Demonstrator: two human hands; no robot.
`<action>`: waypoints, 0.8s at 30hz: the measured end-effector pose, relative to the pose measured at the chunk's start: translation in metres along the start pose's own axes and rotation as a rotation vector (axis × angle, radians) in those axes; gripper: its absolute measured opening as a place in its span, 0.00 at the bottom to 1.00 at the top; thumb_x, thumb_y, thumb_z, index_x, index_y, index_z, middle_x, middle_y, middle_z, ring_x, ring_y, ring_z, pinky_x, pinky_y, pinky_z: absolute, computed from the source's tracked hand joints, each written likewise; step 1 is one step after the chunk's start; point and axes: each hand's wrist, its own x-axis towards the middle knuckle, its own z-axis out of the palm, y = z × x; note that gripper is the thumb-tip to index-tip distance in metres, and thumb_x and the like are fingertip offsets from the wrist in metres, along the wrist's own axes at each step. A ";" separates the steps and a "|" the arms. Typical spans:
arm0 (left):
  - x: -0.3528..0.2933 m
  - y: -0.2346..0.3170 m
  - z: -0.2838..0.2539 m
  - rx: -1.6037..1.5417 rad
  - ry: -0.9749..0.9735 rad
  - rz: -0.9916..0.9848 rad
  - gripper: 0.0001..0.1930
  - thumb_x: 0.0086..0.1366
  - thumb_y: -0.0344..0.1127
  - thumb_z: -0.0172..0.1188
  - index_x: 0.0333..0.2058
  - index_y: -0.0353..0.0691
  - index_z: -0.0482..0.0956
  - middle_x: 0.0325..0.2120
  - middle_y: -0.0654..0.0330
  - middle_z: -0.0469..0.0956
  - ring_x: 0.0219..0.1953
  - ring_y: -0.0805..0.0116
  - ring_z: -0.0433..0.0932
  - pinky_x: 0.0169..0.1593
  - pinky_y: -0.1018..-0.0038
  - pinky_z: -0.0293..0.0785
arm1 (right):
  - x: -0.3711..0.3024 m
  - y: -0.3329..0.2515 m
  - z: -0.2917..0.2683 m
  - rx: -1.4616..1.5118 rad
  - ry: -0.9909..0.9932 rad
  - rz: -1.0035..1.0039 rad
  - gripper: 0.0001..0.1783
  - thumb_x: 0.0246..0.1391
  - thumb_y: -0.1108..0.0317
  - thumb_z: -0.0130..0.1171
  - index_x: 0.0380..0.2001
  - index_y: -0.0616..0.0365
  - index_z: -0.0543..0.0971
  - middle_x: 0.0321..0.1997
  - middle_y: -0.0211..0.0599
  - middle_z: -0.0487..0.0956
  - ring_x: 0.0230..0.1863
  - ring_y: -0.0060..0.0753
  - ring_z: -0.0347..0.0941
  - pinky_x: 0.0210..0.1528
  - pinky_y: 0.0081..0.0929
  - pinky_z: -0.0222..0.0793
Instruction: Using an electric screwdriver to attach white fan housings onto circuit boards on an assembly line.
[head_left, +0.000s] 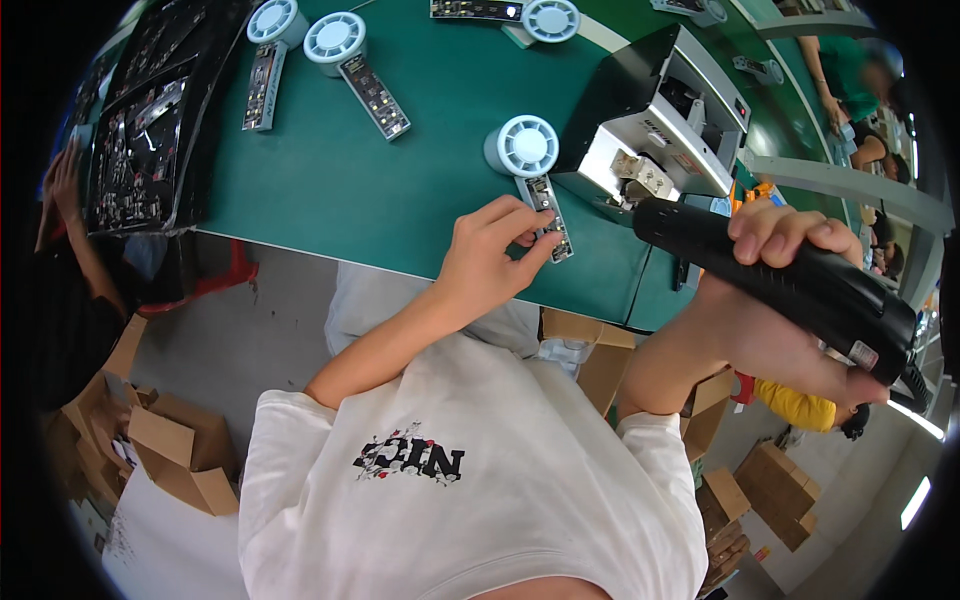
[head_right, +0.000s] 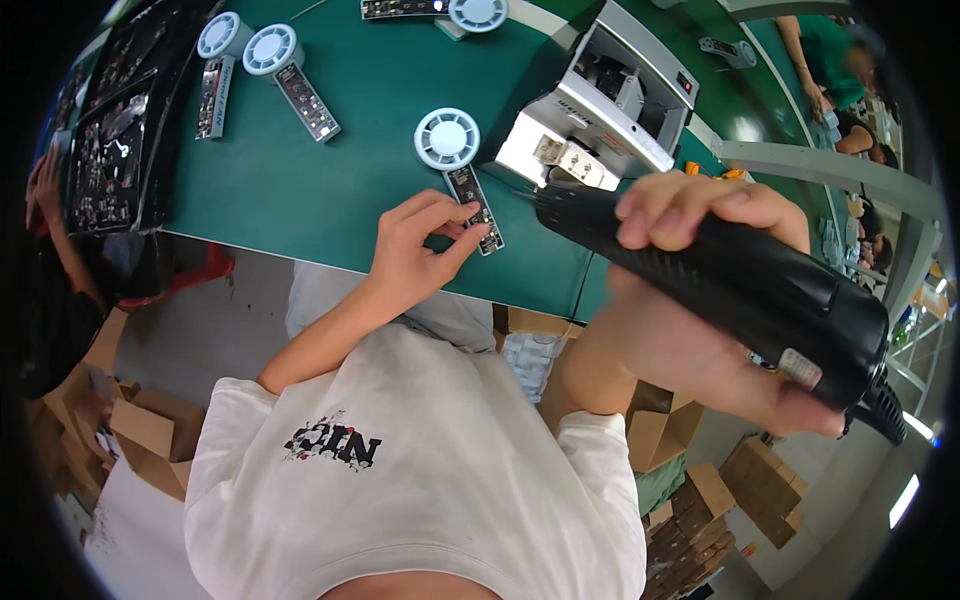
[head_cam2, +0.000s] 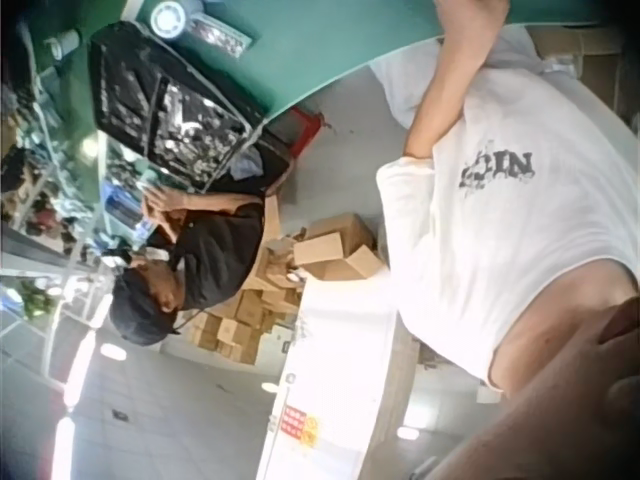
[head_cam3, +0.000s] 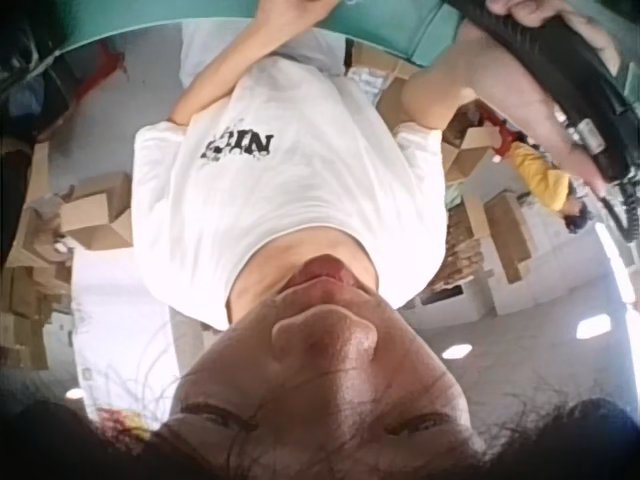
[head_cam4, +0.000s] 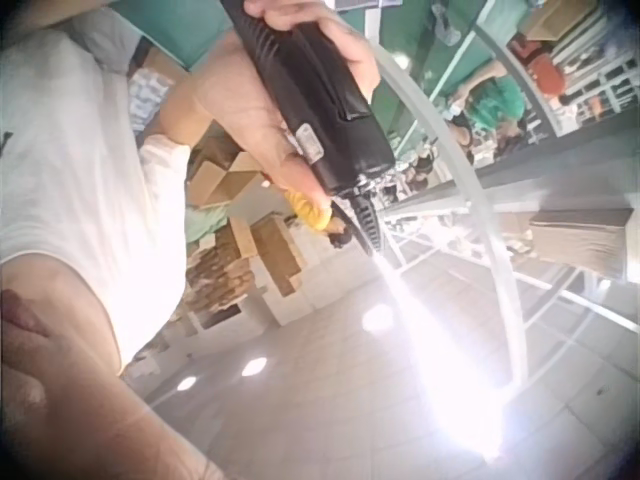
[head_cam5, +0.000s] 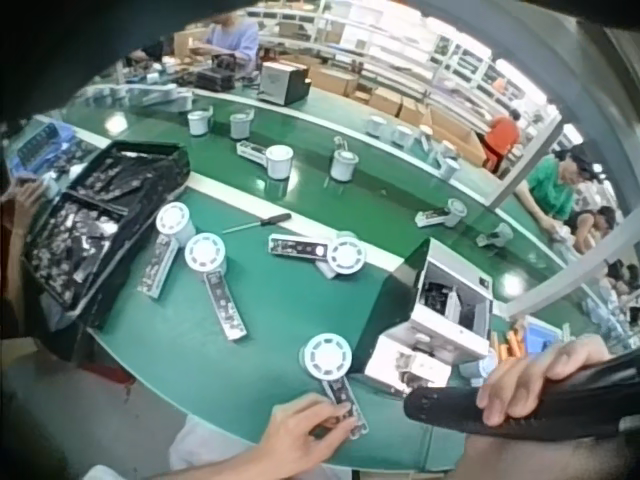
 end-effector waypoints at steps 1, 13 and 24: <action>0.001 -0.001 0.001 -0.012 -0.005 0.009 0.10 0.55 0.23 0.70 0.36 0.31 0.82 0.29 0.56 0.79 0.28 0.71 0.83 0.31 0.79 0.80 | -0.001 0.004 0.005 0.001 -0.001 0.002 0.63 0.37 0.08 0.32 0.39 0.67 0.75 0.25 0.41 0.73 0.22 0.37 0.69 0.30 0.34 0.65; -0.001 -0.003 -0.002 0.003 0.015 0.047 0.10 0.54 0.24 0.71 0.36 0.33 0.82 0.28 0.57 0.79 0.25 0.68 0.83 0.29 0.78 0.80 | -0.002 0.053 0.038 0.102 0.015 0.109 0.66 0.34 0.06 0.26 0.38 0.67 0.73 0.24 0.43 0.72 0.23 0.39 0.69 0.29 0.33 0.68; -0.001 -0.004 -0.001 -0.011 0.020 0.048 0.10 0.55 0.27 0.70 0.36 0.34 0.82 0.27 0.58 0.77 0.23 0.66 0.79 0.25 0.74 0.74 | -0.002 0.058 0.038 0.120 -0.039 0.085 0.67 0.33 0.05 0.27 0.39 0.67 0.73 0.26 0.43 0.72 0.25 0.38 0.69 0.31 0.34 0.68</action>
